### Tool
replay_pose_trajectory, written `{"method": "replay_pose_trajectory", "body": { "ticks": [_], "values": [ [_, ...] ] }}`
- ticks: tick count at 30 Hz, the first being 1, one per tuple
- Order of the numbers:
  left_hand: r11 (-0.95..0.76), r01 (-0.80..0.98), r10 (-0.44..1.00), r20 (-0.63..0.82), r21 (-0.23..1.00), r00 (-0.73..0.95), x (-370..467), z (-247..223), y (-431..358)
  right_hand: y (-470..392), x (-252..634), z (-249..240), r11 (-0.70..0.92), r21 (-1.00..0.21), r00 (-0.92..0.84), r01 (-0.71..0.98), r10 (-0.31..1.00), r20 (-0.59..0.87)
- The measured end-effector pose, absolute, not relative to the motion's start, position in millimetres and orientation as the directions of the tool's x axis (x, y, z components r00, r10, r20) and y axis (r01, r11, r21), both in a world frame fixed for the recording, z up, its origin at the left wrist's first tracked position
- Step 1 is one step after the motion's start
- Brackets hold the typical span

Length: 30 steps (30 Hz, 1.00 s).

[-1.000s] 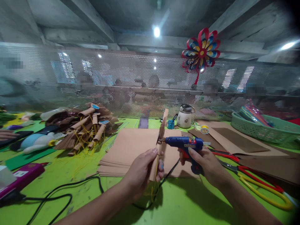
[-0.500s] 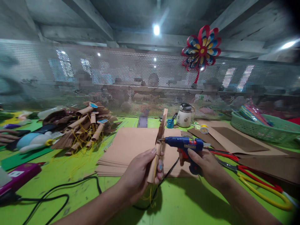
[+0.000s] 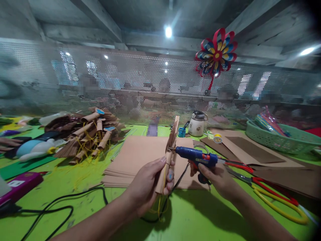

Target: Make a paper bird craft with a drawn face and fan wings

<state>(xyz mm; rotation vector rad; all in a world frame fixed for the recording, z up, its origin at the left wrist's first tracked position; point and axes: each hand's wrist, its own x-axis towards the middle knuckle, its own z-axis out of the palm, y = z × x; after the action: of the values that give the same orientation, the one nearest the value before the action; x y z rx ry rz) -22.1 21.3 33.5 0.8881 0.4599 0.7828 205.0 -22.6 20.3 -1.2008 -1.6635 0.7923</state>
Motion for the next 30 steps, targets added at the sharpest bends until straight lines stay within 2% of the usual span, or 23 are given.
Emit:
{"method": "replay_pose_trajectory", "body": {
  "ticks": [9, 17, 30],
  "values": [
    [0.392, -0.420, 0.763, -0.034, 0.819, 0.645, -23, 35, 19, -20, 209, 9, 0.288, -0.884, -0.123, 0.369, 0.958, 0.260],
    [0.395, -0.395, 0.785, -0.082, 0.829, 0.613, -24, 34, 25, -23, 213, 13, 0.335, -0.858, -0.098, 0.389, 0.941, 0.323],
    [0.319, -0.360, 0.798, -0.044, 0.877, 0.601, -22, 28, 22, -21, 209, 13, 0.267, -0.921, -0.086, 0.283, 0.964, 0.253]
  ]
}}
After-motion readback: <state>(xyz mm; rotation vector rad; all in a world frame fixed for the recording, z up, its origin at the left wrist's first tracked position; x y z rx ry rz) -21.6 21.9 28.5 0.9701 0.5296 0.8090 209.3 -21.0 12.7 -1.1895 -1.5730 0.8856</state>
